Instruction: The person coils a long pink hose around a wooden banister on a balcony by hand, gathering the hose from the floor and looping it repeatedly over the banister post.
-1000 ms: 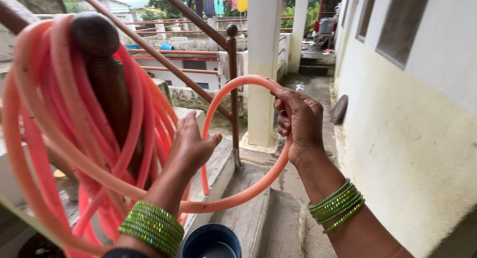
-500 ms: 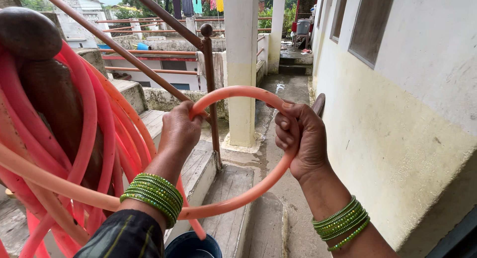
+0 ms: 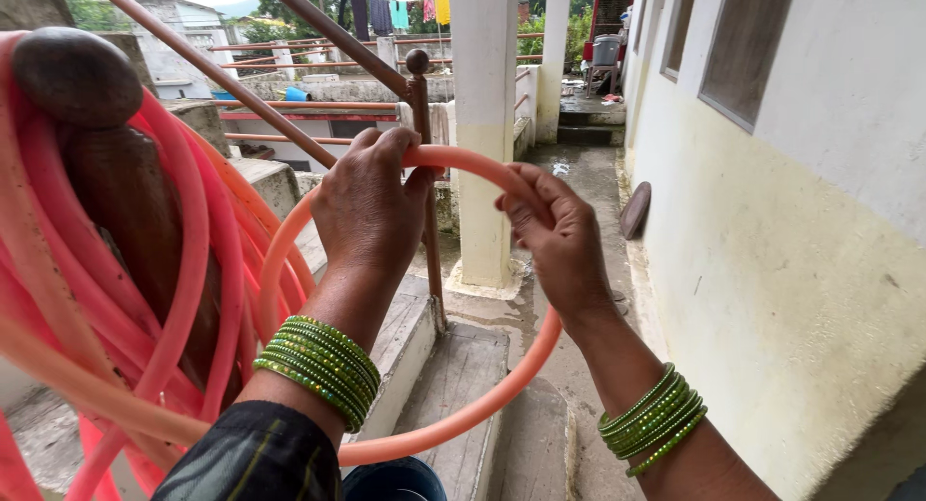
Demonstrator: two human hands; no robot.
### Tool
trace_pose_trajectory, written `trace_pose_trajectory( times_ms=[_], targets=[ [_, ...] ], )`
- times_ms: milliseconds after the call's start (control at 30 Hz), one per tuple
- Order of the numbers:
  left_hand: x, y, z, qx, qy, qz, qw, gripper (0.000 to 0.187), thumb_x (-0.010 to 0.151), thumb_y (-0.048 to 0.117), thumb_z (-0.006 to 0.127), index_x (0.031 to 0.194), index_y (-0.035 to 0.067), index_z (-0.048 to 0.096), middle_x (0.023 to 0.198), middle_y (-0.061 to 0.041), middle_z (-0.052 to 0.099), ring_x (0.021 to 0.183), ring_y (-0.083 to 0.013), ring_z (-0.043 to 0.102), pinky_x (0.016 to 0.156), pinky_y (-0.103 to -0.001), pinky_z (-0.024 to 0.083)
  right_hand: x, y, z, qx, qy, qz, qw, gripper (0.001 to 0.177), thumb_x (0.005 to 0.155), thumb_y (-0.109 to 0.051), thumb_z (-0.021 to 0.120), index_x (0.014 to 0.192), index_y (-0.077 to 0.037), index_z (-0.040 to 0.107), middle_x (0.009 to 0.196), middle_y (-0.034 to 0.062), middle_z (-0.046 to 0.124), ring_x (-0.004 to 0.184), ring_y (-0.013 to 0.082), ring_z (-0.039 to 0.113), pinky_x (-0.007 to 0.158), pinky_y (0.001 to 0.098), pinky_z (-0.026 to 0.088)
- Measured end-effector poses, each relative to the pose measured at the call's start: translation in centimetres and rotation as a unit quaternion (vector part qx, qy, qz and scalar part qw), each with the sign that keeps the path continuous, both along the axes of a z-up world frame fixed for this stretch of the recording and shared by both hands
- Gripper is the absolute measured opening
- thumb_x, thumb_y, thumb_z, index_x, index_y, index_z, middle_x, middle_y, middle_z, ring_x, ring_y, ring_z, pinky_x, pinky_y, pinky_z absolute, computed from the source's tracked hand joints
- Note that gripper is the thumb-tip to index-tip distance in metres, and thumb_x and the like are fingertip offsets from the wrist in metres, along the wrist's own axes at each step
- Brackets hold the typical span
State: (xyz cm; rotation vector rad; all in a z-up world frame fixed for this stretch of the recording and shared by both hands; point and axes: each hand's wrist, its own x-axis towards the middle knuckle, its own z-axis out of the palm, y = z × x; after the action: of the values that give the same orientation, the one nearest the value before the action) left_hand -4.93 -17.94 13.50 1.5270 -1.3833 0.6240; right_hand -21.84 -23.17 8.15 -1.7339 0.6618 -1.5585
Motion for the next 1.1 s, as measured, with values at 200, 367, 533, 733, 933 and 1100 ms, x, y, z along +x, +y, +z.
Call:
trace_pose_trajectory(
  times_ms=[200, 367, 533, 733, 933, 1100],
  targets=[
    [2.6, 0.0, 1.1, -0.063, -0.157, 0.102, 0.980, 0.025, 0.078, 0.037, 0.083, 0.093, 0.019, 0.077, 0.096, -0.001, 0.072, 0.098, -0.0289, 0.067, 0.074, -0.047, 0.050, 0.1, -1.7, -0.2, -0.070, -0.132, 0.041, 0.988, 0.022, 0.104, -0.016, 0.062, 0.124, -0.014, 0.070, 0.098, -0.0004, 0.073, 0.084, 0.0052, 0.059, 0.081, 0.0230, 0.050],
    [6.1, 0.6, 0.9, 0.128, -0.083, 0.118, 0.981, 0.027, 0.093, 0.045, 0.071, 0.101, 0.019, 0.075, 0.092, -0.006, 0.074, 0.095, -0.0286, 0.067, 0.088, -0.053, 0.043, -1.1, -2.5, -0.4, 0.044, -0.185, 0.001, 0.982, 0.019, 0.102, -0.019, 0.061, 0.118, -0.017, 0.071, 0.096, -0.0067, 0.069, 0.077, 0.0033, 0.055, 0.073, 0.0206, 0.046],
    [8.0, 2.4, -0.8, 0.178, 0.049, 0.065, 0.981, 0.032, 0.097, 0.045, 0.063, 0.111, 0.016, 0.069, 0.086, -0.011, 0.074, 0.091, -0.0339, 0.070, 0.079, -0.055, 0.048, -0.8, -3.2, -1.1, 0.095, -0.250, 0.023, 0.963, 0.017, 0.101, -0.019, 0.061, 0.116, -0.017, 0.070, 0.096, -0.0082, 0.068, 0.075, 0.0026, 0.053, 0.069, 0.0205, 0.044],
    [8.0, 4.7, -0.1, 0.049, 0.063, 0.063, 0.995, 0.032, 0.102, 0.042, 0.063, 0.108, 0.011, 0.067, 0.086, -0.016, 0.072, 0.084, -0.0403, 0.069, 0.068, -0.056, 0.049, 1.5, -2.8, -1.1, 0.108, -0.194, -0.005, 0.975, 0.018, 0.101, -0.021, 0.061, 0.118, -0.018, 0.068, 0.098, -0.0051, 0.070, 0.075, 0.0027, 0.054, 0.066, 0.0198, 0.044],
    [8.9, 5.8, 2.9, -0.105, 0.035, 0.024, 0.994, 0.020, 0.104, 0.024, 0.060, 0.116, 0.009, 0.054, 0.091, -0.016, 0.072, 0.086, -0.0371, 0.073, 0.068, -0.053, 0.051, 5.0, -2.1, -0.1, 0.013, -0.173, -0.017, 0.985, 0.029, 0.104, -0.016, 0.054, 0.130, -0.018, 0.041, 0.107, -0.0008, 0.068, 0.079, 0.0056, 0.058, 0.067, 0.0217, 0.048],
    [12.8, 7.3, 4.0, -0.234, -0.043, -0.039, 0.971, 0.026, 0.098, -0.001, 0.054, 0.120, 0.007, 0.043, 0.097, -0.017, 0.069, 0.095, -0.0344, 0.074, 0.086, -0.049, 0.056, 9.3, -1.8, 1.3, -0.068, -0.131, 0.014, 0.989, 0.031, 0.103, -0.012, 0.053, 0.132, -0.017, 0.043, 0.118, 0.0024, 0.061, 0.088, 0.0076, 0.063, 0.066, 0.0226, 0.053]
  ],
)
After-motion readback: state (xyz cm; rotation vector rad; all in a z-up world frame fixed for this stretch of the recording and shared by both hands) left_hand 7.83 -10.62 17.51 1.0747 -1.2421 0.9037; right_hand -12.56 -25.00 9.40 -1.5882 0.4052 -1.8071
